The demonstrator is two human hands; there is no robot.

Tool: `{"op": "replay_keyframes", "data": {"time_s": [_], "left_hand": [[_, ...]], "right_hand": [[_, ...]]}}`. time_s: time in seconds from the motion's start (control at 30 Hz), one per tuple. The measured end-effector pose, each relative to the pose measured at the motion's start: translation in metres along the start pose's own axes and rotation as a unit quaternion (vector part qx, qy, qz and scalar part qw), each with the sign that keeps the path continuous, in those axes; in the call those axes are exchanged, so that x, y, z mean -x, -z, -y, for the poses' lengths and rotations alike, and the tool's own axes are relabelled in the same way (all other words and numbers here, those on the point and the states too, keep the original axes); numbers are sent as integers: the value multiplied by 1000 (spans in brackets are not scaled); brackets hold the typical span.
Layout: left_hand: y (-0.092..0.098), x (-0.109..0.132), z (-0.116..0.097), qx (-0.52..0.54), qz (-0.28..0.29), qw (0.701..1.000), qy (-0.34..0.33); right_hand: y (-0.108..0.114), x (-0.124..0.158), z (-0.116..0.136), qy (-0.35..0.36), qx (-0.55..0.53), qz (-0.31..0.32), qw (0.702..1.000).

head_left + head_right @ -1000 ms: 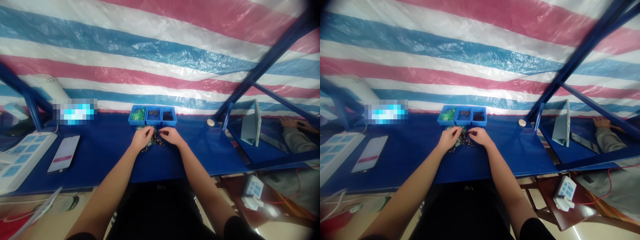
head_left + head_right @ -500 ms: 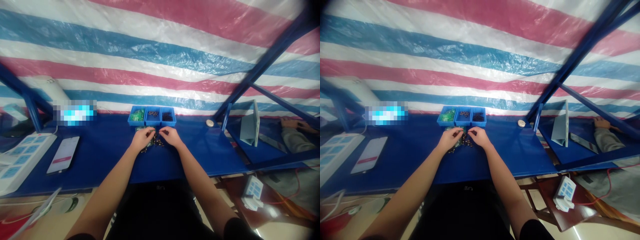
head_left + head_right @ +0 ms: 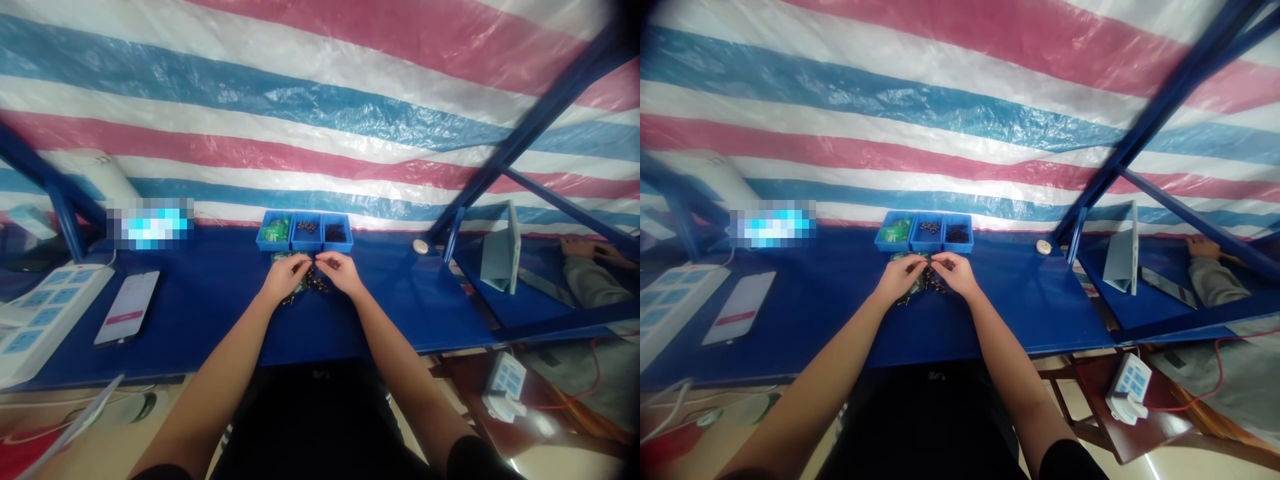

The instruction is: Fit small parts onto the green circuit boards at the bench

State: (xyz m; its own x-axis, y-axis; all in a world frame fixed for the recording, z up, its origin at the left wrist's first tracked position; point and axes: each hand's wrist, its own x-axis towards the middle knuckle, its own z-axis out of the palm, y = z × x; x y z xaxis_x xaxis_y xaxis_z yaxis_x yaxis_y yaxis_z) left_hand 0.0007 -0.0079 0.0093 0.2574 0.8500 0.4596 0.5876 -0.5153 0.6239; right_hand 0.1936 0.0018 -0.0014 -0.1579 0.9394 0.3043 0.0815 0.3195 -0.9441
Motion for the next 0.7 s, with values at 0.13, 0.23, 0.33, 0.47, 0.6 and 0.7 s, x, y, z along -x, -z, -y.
{"op": "replay_keyframes", "data": {"time_s": [0.13, 0.23, 0.33, 0.47, 0.6, 0.7], "left_hand": [[1, 0, -2, -3, 7, 1000, 4], [1, 1, -1, 9, -6, 1000, 10], [0, 1, 0, 20, -11, 1000, 13], [2, 1, -2, 26, -11, 1000, 1], [4, 1, -6, 19, 4, 1000, 9], [4, 2, -6, 21, 0, 1000, 24]], "right_hand": [[-1, 1, 2, 1, 6, -10, 1000], [-1, 1, 2, 3, -1, -21, 1000], [-1, 1, 1, -1, -12, -20, 1000], [-2, 1, 3, 2, -14, -26, 1000], [-2, 2, 5, -7, -1, -31, 1000], [-2, 2, 5, -8, -1, -34, 999]]}}
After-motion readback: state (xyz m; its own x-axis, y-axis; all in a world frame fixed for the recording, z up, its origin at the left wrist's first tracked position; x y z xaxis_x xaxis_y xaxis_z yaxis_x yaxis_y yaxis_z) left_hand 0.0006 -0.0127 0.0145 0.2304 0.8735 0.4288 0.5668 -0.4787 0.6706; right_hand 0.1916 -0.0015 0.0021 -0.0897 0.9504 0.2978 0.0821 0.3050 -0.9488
